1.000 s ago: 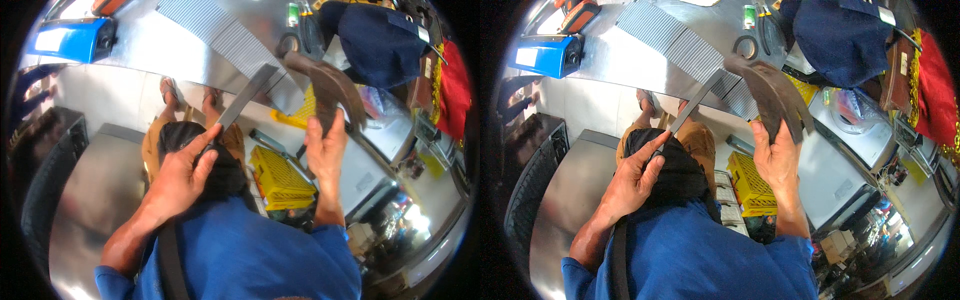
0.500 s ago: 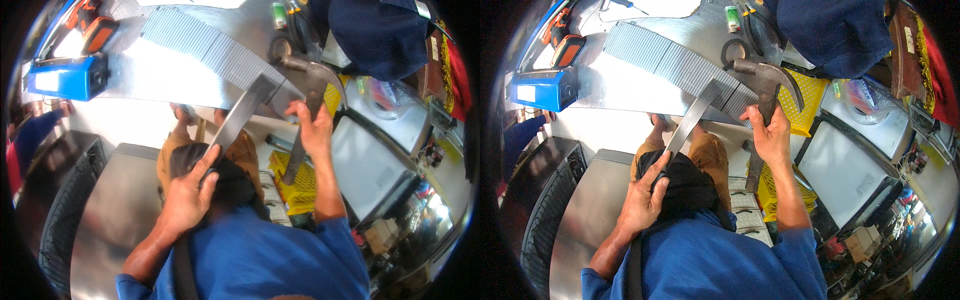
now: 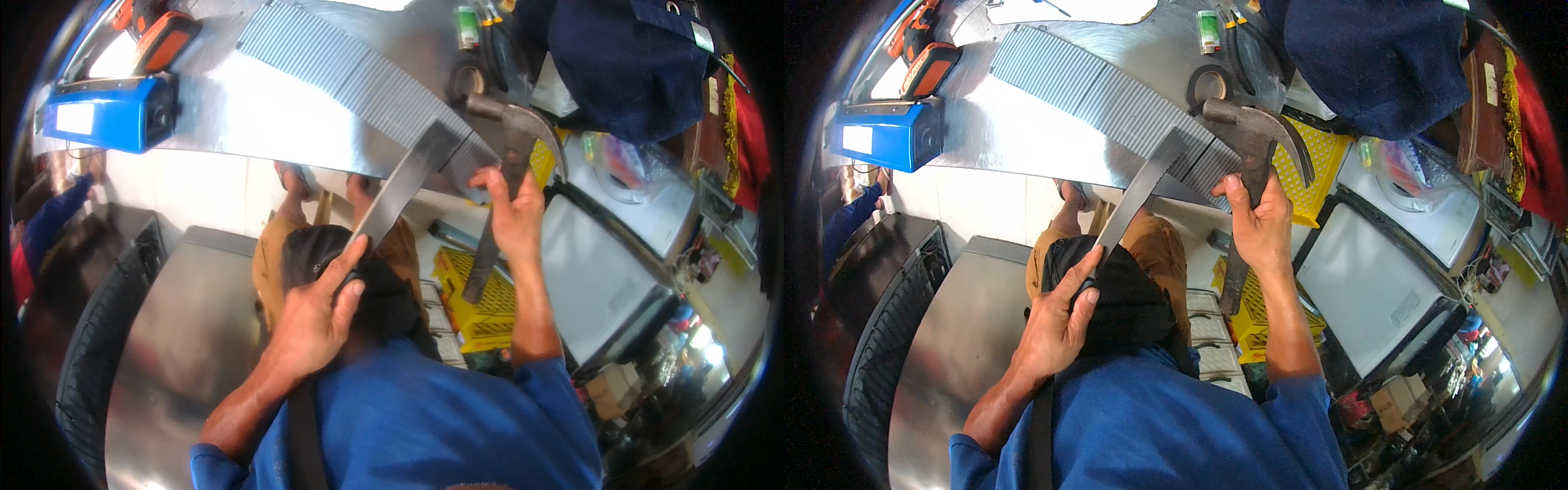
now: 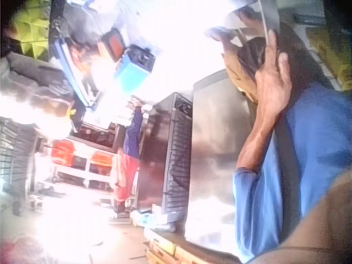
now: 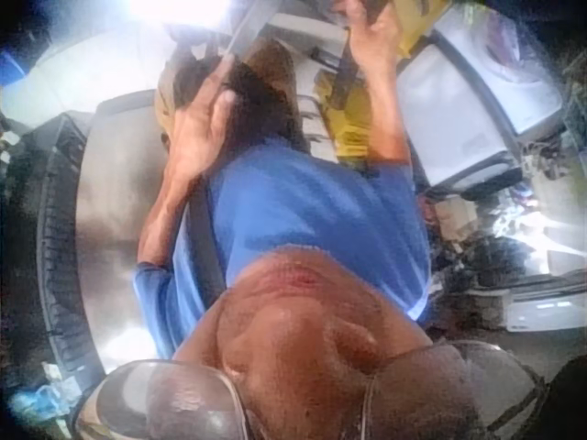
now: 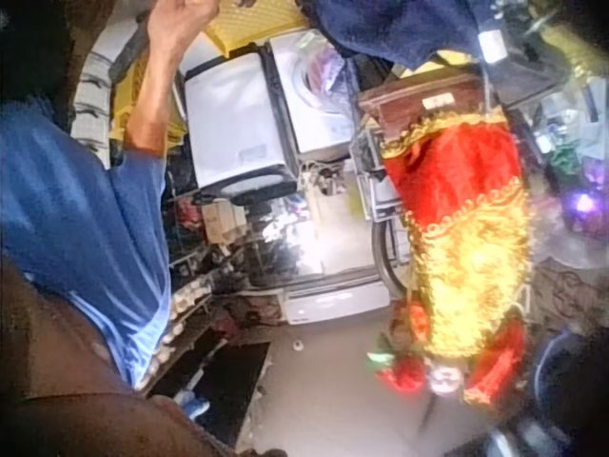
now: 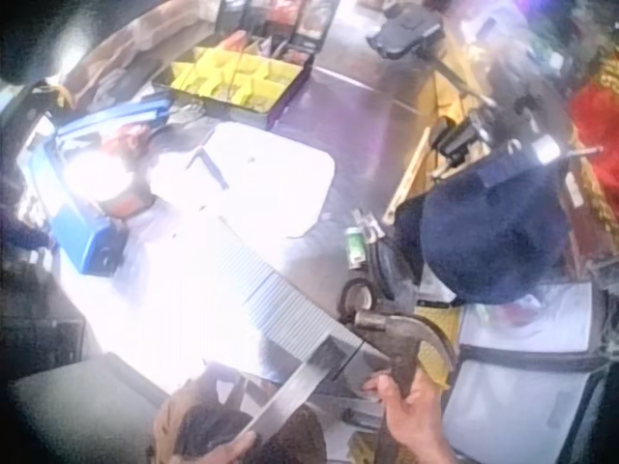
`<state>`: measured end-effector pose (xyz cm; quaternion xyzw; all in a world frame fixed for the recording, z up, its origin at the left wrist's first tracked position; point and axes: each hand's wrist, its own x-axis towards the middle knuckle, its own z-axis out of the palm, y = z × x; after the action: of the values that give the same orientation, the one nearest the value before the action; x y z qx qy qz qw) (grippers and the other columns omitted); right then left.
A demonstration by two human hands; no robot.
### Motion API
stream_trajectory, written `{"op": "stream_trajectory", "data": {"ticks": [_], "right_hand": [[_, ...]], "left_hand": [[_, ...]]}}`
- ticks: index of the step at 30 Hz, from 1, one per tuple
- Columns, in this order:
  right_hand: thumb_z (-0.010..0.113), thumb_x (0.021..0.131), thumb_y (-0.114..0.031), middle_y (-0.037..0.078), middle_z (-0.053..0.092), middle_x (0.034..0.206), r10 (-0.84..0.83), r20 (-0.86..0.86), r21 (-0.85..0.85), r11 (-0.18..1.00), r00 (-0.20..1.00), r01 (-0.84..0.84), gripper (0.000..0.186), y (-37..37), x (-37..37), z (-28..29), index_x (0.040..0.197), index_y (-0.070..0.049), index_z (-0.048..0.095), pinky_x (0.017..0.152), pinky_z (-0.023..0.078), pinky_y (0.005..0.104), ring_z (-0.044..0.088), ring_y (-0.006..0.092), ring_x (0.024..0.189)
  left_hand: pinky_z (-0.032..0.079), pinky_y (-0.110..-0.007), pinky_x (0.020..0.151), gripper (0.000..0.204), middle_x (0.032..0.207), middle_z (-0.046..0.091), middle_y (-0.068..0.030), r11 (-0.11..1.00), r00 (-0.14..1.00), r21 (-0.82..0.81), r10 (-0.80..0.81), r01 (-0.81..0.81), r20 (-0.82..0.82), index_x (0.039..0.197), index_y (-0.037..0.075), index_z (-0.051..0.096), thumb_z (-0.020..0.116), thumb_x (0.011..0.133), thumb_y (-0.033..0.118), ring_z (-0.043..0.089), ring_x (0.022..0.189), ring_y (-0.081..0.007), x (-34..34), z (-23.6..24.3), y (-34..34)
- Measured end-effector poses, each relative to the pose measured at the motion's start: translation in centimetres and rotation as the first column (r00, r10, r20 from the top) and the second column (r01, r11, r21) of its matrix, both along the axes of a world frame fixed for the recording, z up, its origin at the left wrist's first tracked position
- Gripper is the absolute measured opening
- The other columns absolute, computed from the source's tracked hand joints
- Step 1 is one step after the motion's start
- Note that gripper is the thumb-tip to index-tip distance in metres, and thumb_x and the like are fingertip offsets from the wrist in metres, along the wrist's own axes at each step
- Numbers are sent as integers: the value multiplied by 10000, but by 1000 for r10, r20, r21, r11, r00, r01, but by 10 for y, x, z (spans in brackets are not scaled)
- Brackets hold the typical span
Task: The person marks a corrugated metal sheet with a pen, then uses a hammer to break the sheet along the marked line. The person then uses a file to smooth the cut edge of the metal.
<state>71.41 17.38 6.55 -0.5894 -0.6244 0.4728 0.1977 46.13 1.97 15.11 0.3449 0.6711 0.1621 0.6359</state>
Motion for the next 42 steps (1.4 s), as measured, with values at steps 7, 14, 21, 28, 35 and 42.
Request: {"op": "stream_trajectory", "data": {"ticks": [7, 14, 21, 28, 35, 42], "right_hand": [[626, 1026, -263, 61, 730, 850, -8, -37, 15, 1000, 999, 9, 263, -2, 0, -2, 1137, -26, 606, 816, 520, 323, 662, 140, 829], [623, 1028, -264, 57, 729, 850, -4, -9, -5, 1000, 1000, 4, 255, -1, 0, -1, 1128, -30, 611, 803, 522, 321, 654, 135, 817], [624, 1027, -272, 52, 726, 847, 6, 2, -1, 1000, 1000, -6, 254, -1, 0, -1, 1115, -33, 619, 800, 518, 317, 650, 132, 812], [619, 1031, -277, 48, 723, 849, -9, 16, -37, 999, 1000, 10, 267, 0, -2, 2, 1139, -33, 620, 799, 511, 307, 640, 117, 819], [620, 1030, -272, 47, 724, 846, -18, 13, -32, 999, 1000, 18, 269, 0, -2, 1, 1138, -25, 620, 803, 508, 301, 638, 112, 823], [621, 1028, -294, 45, 730, 839, -21, 27, -20, 1000, 999, 22, 282, -2, -3, 1, 1122, -28, 626, 801, 509, 301, 641, 110, 820]], "left_hand": [[539, -440, 730, 530, 826, 681, -268, 998, 999, 50, 46, -47, 22, 1542, 209, 426, 574, 1034, 189, 680, 730, -427, -1, -6, -6], [544, -433, 727, 539, 911, 693, -267, 997, 1000, 66, 27, -28, 11, 1548, 214, 417, 578, 1034, 189, 694, 751, -414, -3, -9, -7], [539, -377, 783, 496, 1039, 712, -229, 1000, 999, -4, 8, -8, 42, 1543, 162, 429, 530, 1065, 246, 686, 720, -284, -5, -6, -1], [544, -436, 739, 530, 967, 696, -269, 994, 999, 102, 30, -34, 43, 1547, 188, 415, 569, 1039, 189, 696, 784, -422, -2, -13, -8], [547, -440, 735, 526, 1001, 695, -279, 996, 996, 69, 43, -48, 77, 1548, 180, 411, 558, 1043, 193, 702, 800, -428, -3, -11, -6], [512, -344, 697, 490, 806, 660, -199, 998, 996, 39, 49, -52, 72, 1547, 157, 423, 513, 1075, 251, 585, 598, -187, -2, -11, -6]]}}
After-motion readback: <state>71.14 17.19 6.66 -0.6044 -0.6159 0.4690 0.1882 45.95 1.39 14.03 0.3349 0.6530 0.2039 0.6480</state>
